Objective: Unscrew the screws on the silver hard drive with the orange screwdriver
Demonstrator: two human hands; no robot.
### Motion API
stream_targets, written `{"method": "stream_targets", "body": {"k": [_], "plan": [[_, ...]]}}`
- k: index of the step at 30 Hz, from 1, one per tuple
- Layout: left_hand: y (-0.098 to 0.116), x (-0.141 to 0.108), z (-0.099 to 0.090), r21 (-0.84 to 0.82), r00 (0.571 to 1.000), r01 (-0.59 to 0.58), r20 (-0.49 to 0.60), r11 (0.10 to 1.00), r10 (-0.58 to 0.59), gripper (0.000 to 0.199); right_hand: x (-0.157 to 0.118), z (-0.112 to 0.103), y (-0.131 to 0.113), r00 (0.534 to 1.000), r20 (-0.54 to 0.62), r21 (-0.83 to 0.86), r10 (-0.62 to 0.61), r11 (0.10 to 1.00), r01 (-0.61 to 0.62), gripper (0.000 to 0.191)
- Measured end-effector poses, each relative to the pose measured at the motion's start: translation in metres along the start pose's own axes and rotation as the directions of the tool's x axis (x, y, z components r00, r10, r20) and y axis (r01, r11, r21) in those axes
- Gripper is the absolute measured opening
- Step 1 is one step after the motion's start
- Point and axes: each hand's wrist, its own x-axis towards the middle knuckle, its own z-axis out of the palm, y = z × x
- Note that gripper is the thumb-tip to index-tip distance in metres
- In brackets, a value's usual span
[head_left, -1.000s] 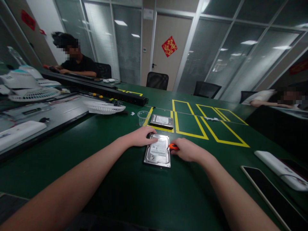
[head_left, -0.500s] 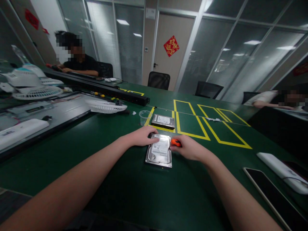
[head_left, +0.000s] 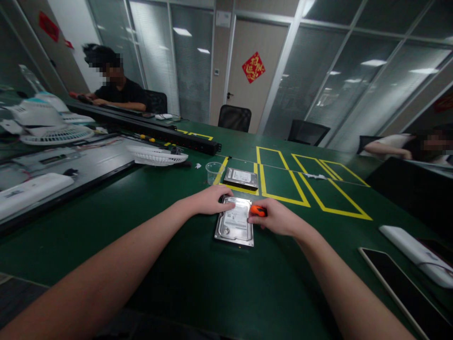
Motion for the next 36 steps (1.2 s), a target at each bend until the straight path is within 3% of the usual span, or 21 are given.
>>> {"method": "stream_targets", "body": {"k": [6,13,24,36], "plan": [[-0.0011,0.0005,0.0009,0.012,1.0,-0.011,-0.001,1.0,0.011,0.042,-0.0013,-0.0011,-0.0048,0.999,-0.042,-0.035,0.033,0.999,-0.034,0.013],[0.0001,-0.0002,0.0003,0.004,1.0,0.0,-0.002,1.0,0.0,0.041,-0.0029,-0.0022,-0.0076,1.0,0.0,0.05,-0.002,0.999,0.002,0.011],[-0.0039,0.0002,0.0019,-0.005,1.0,-0.019,-0.003,1.0,0.019,0.044,-0.004,-0.0068,-0.009,0.998,0.011,0.003,0.063,0.998,-0.063,0.005],[-0.0021,0.0008,0.0013,0.007,1.0,-0.022,-0.005,1.0,0.022,0.042,-0.0021,-0.0053,-0.0038,0.999,0.047,0.015,-0.002,1.0,0.001,0.008]]}}
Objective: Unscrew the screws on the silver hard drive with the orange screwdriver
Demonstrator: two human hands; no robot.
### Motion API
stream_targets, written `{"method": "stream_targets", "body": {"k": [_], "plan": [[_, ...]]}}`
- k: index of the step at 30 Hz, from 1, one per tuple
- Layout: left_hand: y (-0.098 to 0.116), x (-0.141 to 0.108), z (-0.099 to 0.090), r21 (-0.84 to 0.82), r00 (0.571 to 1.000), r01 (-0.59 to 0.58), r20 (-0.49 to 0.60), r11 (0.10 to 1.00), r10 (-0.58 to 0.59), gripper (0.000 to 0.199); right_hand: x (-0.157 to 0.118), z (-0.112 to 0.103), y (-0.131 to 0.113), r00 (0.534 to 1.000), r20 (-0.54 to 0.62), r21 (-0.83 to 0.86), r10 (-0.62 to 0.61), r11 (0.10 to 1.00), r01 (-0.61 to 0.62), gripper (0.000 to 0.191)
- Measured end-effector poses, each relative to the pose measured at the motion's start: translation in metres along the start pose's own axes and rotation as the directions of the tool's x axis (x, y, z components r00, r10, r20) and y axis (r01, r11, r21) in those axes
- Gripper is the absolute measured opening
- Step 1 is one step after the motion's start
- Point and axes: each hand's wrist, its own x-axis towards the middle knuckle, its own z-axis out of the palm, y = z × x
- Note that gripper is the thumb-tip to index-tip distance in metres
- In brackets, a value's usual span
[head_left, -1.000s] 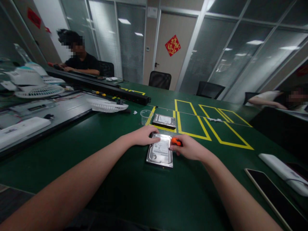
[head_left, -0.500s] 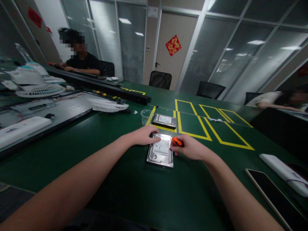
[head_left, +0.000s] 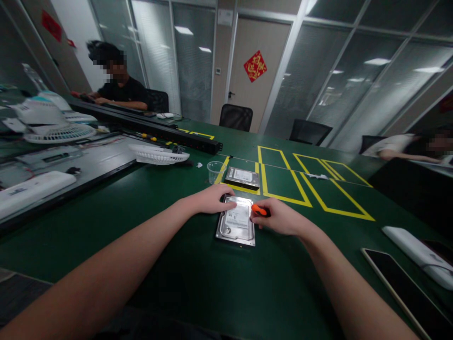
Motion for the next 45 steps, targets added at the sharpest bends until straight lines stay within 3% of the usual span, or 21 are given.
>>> {"method": "stream_targets", "body": {"k": [13,19,34,45], "plan": [[-0.0015,-0.0005,0.0007,-0.013,1.0,0.01,0.002,1.0,-0.01,0.043,-0.0006,0.0005,-0.0009,0.999,-0.051,-0.071,0.016,0.997,-0.02,0.01],[-0.0015,-0.0006,0.0004,-0.01,1.0,0.007,-0.002,1.0,-0.007,0.042,-0.0018,-0.002,-0.003,0.997,-0.033,-0.024,0.075,0.997,-0.076,0.009],[-0.0018,-0.0003,0.0017,-0.017,1.0,0.001,-0.015,1.0,-0.002,0.041,0.0007,0.0008,-0.0003,0.999,-0.035,-0.016,0.032,0.999,-0.032,0.009],[0.0002,-0.0004,-0.0005,-0.002,1.0,0.003,0.003,1.0,-0.003,0.042,0.0003,0.0003,0.0043,0.999,0.007,0.082,0.053,0.995,-0.053,0.008]]}}
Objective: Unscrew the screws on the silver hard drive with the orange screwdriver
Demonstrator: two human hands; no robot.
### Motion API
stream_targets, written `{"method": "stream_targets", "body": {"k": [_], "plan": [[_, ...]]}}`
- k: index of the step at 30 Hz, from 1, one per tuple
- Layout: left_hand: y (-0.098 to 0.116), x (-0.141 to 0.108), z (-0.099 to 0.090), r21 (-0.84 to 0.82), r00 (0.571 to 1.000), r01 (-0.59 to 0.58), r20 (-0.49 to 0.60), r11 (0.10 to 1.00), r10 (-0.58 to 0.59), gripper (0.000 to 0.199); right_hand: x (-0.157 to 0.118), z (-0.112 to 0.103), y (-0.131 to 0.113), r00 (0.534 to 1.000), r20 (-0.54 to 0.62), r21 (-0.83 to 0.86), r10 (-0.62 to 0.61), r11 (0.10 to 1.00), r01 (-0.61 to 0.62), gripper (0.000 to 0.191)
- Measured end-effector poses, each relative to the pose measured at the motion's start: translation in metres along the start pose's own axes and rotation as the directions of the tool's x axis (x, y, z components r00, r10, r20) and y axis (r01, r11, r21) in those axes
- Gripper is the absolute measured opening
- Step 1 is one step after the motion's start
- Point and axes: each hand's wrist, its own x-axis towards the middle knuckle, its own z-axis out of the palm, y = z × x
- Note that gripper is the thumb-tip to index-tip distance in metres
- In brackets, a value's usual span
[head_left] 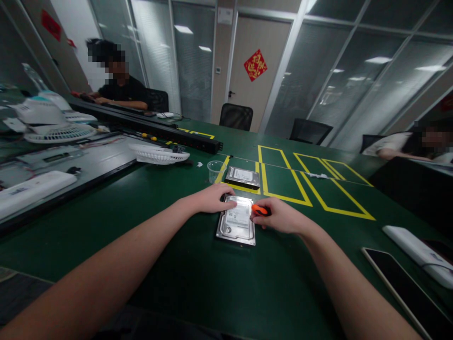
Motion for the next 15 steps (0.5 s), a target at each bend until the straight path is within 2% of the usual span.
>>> {"method": "stream_targets", "body": {"k": [15], "plan": [[-0.0004,0.0004,0.0009,0.009,1.0,-0.005,-0.004,1.0,0.005,0.041,-0.0003,0.0011,-0.0062,0.997,-0.033,0.005,0.074,0.997,-0.074,0.014]]}}
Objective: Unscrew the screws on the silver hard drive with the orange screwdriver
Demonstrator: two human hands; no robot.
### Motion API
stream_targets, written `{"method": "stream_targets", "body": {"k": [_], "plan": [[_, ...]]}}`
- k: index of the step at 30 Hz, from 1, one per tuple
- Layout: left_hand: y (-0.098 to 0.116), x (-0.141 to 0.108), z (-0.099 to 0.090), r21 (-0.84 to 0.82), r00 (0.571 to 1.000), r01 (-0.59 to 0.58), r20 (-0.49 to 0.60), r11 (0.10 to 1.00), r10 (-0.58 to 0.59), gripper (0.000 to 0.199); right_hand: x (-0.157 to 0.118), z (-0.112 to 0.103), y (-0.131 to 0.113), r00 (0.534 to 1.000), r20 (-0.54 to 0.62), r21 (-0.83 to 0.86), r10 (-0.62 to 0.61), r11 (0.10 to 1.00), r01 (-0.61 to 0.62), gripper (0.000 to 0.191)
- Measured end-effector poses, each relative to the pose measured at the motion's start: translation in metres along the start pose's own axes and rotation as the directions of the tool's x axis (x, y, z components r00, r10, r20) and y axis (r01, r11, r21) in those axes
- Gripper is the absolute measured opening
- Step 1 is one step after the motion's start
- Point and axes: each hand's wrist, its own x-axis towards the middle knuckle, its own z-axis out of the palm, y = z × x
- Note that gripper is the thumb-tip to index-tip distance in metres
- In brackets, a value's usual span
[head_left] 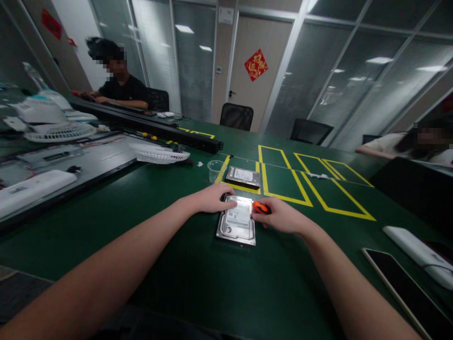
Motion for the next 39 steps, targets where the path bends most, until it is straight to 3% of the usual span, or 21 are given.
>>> {"method": "stream_targets", "body": {"k": [39], "plan": [[-0.0013,-0.0003,0.0005,-0.007,1.0,0.006,-0.004,1.0,-0.007,0.042,0.0001,-0.0008,0.0027,1.0,0.03,0.01,0.003,1.0,-0.003,0.012]]}}
